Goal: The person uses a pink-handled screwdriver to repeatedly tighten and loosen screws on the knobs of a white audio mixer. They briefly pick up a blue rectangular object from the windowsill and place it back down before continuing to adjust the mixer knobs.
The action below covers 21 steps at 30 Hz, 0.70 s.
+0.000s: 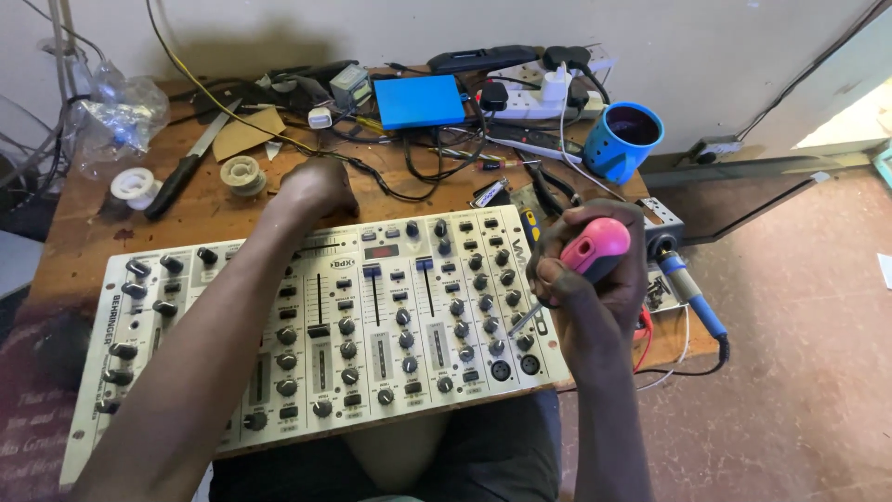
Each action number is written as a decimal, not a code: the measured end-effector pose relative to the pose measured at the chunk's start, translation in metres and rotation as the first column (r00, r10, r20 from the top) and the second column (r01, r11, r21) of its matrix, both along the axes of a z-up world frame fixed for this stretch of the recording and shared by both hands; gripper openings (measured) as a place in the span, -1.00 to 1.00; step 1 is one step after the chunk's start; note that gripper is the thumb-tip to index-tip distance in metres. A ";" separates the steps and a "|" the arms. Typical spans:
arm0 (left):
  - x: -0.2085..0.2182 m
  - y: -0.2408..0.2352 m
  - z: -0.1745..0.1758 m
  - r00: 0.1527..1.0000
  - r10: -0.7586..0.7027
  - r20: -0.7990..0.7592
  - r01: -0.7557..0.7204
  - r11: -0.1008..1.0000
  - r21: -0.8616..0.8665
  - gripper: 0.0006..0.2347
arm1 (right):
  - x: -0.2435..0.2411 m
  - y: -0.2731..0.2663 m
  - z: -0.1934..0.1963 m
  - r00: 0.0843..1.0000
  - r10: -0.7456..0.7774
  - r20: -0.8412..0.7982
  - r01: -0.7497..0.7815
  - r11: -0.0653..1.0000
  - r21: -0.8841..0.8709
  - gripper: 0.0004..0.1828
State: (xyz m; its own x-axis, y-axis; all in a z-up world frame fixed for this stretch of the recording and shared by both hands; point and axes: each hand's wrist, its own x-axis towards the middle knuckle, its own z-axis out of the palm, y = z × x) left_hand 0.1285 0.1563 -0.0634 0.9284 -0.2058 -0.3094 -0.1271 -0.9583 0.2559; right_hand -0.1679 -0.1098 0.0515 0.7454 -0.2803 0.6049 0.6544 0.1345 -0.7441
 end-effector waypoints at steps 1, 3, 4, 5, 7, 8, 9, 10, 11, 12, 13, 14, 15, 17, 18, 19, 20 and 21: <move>0.000 0.000 -0.001 1.000 -0.003 0.001 0.003 1.000 -0.001 -0.61 | -0.003 0.001 0.004 1.000 -0.003 0.001 0.003 1.000 -0.001 -0.55; 0.000 0.002 -0.002 1.000 -0.007 -0.010 0.007 1.000 0.002 -0.60 | -0.009 0.004 0.011 0.991 -0.017 -0.134 0.003 0.994 -0.106 -0.54; -0.001 0.001 0.001 1.000 -0.007 -0.009 0.007 1.000 0.003 -0.60 | -0.011 0.003 0.013 0.991 -0.017 -0.132 0.003 0.994 -0.106 -0.54; -0.002 0.002 0.003 1.000 -0.002 -0.010 0.002 1.000 0.001 -0.63 | -0.013 0.002 0.016 0.988 -0.022 -0.154 -0.005 0.985 -0.174 -0.51; -0.004 0.003 0.005 1.000 0.005 -0.011 -0.005 1.000 0.000 -0.66 | -0.015 0.001 0.019 0.984 -0.026 -0.174 -0.017 0.970 -0.241 -0.40; -0.004 0.004 0.004 1.000 0.015 0.002 -0.015 1.000 -0.012 -0.68 | -0.015 0.001 0.020 0.985 -0.051 -0.163 0.006 0.965 -0.264 -0.39; -0.006 0.005 0.003 1.000 0.024 0.013 -0.024 0.999 -0.024 -0.69 | -0.015 0.001 0.021 0.985 -0.075 -0.152 0.029 0.958 -0.286 -0.38; -0.005 0.007 0.000 1.000 0.026 0.012 -0.026 0.999 -0.023 -0.69 | -0.015 -0.001 0.020 0.985 -0.074 -0.153 0.027 0.958 -0.285 -0.38; -0.005 0.010 -0.004 0.999 0.028 0.025 -0.027 0.998 -0.058 -0.73 | -0.014 -0.002 0.019 0.989 -0.060 -0.138 0.019 0.960 -0.278 -0.39; -0.006 0.012 -0.007 0.999 0.031 0.039 -0.027 0.995 -0.092 -0.78 | -0.014 -0.004 0.019 0.991 -0.046 -0.123 0.011 0.963 -0.271 -0.41; -0.011 0.010 -0.001 0.999 0.033 0.039 -0.030 0.995 -0.091 -0.78 | -0.010 -0.011 0.011 0.991 -0.043 -0.123 0.008 0.963 -0.269 -0.41; -0.016 0.008 0.006 0.998 0.021 0.055 -0.015 0.995 -0.101 -0.75 | -0.006 -0.017 0.003 0.993 -0.041 -0.107 0.012 0.966 -0.260 -0.38; -0.021 0.006 0.013 0.997 0.009 0.071 -0.001 0.994 -0.111 -0.73 | -0.002 -0.024 -0.005 0.995 -0.038 -0.091 0.014 0.968 -0.250 -0.35; -0.028 -0.004 0.017 0.994 -0.005 0.111 0.019 0.992 -0.123 -0.74 | -0.004 -0.023 -0.004 0.995 -0.048 -0.088 0.026 0.972 -0.233 -0.34; -0.031 -0.008 0.019 0.988 -0.020 0.151 0.041 0.990 -0.134 -0.75 | -0.005 -0.023 -0.003 0.995 -0.060 -0.086 0.040 0.975 -0.217 -0.33; -0.050 -0.015 0.037 0.989 -0.018 0.149 0.038 0.990 -0.133 -0.75 | -0.005 -0.023 -0.005 0.995 -0.058 -0.087 0.038 0.976 -0.215 -0.33; -0.069 -0.022 0.056 0.970 -0.060 0.235 0.107 0.975 -0.194 -0.72 | -0.004 -0.023 -0.007 0.994 -0.083 -0.069 0.064 0.968 -0.244 -0.33; -0.088 -0.029 0.075 0.942 -0.094 0.323 0.180 0.952 -0.248 -0.70 | -0.003 -0.023 -0.008 0.993 -0.108 -0.048 0.091 0.958 -0.272 -0.33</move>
